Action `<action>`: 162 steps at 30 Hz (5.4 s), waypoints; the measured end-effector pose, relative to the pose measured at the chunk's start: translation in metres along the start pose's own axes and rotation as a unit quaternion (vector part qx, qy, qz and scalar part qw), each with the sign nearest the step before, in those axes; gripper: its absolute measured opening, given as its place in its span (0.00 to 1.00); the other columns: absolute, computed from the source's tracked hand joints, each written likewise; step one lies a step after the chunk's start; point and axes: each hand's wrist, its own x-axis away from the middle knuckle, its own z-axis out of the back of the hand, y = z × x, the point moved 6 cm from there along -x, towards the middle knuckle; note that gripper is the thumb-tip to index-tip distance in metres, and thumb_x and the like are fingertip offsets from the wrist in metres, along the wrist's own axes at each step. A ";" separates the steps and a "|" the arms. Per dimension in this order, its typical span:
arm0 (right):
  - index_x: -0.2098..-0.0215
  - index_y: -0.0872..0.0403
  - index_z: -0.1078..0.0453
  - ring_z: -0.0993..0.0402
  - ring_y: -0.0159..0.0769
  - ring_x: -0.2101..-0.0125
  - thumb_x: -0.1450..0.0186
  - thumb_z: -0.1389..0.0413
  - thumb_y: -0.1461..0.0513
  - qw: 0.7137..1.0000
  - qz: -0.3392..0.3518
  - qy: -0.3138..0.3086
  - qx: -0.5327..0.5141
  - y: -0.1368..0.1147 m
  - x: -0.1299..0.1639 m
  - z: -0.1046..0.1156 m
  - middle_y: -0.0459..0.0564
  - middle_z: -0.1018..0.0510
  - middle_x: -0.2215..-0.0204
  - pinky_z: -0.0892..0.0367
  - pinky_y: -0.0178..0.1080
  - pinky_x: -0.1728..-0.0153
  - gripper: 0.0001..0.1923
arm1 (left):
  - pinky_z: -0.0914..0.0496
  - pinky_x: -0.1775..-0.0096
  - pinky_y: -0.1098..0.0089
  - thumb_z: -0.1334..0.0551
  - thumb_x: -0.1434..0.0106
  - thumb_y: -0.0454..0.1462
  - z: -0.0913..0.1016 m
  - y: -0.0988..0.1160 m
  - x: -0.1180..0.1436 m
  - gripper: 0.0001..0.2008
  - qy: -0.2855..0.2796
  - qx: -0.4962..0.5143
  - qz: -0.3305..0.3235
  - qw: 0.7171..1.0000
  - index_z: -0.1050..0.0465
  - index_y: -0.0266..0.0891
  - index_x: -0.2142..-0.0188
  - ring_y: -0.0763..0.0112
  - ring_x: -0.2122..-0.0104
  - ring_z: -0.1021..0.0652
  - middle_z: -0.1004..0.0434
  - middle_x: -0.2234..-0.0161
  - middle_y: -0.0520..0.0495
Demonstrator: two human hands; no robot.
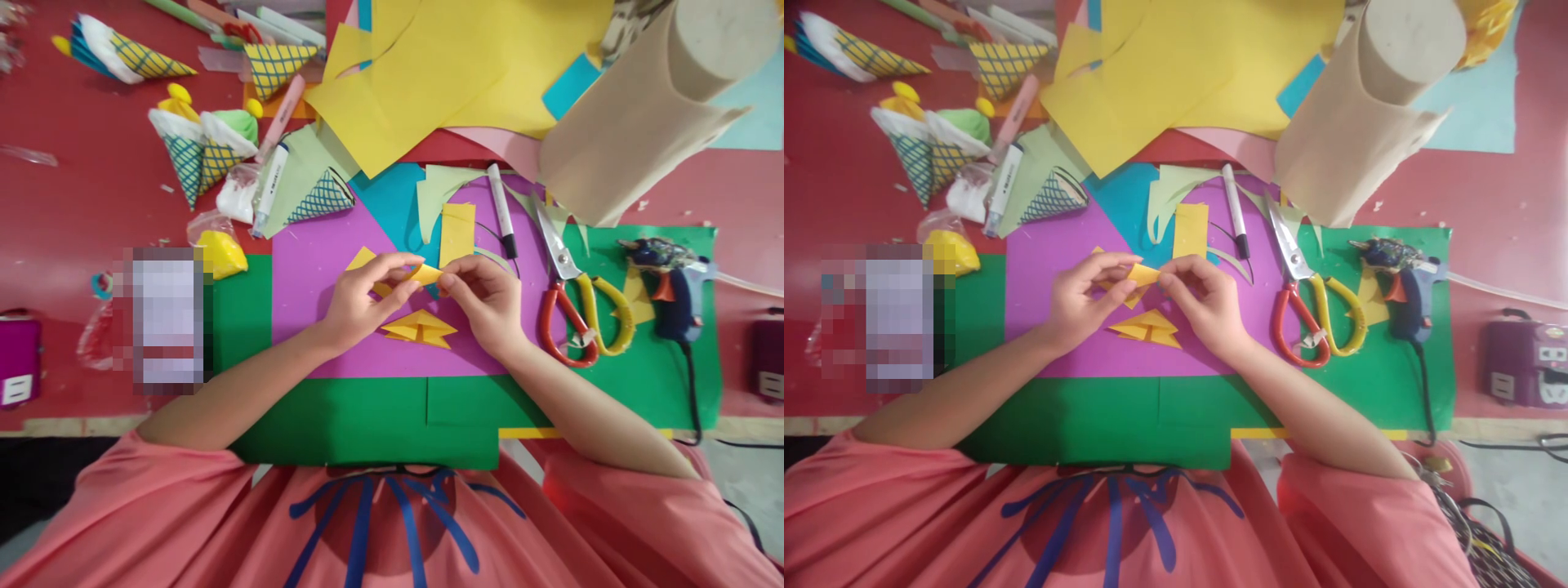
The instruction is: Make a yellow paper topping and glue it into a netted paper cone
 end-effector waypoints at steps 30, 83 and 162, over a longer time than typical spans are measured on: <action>0.71 0.53 0.29 0.29 0.26 0.74 0.36 0.39 0.57 0.993 -0.035 -0.099 -0.062 0.003 -0.004 -0.007 0.41 0.25 0.76 0.32 0.32 0.72 0.10 | 0.24 0.59 0.76 0.36 0.36 0.35 0.000 0.008 0.001 0.16 -0.020 -0.044 -0.069 0.996 0.27 0.43 0.48 0.75 0.64 0.18 0.16 0.60 0.49; 0.68 0.55 0.30 0.32 0.26 0.75 0.33 0.44 0.63 0.980 0.066 -0.145 0.118 -0.011 0.001 -0.015 0.45 0.23 0.73 0.38 0.32 0.73 0.06 | 0.32 0.69 0.77 0.38 0.34 0.38 0.003 0.009 -0.005 0.07 -0.024 -0.072 -0.042 0.996 0.26 0.39 0.68 0.79 0.73 0.24 0.20 0.72 0.53; 0.76 0.53 0.40 0.46 0.26 0.79 0.37 0.39 0.50 0.980 -0.047 -0.178 0.079 0.001 -0.002 -0.012 0.39 0.39 0.81 0.48 0.34 0.77 0.21 | 0.33 0.84 0.81 0.43 0.34 0.54 -0.019 -0.013 0.005 0.20 -0.099 0.186 0.232 0.949 0.37 0.39 0.70 0.80 0.87 0.28 0.26 0.83 0.54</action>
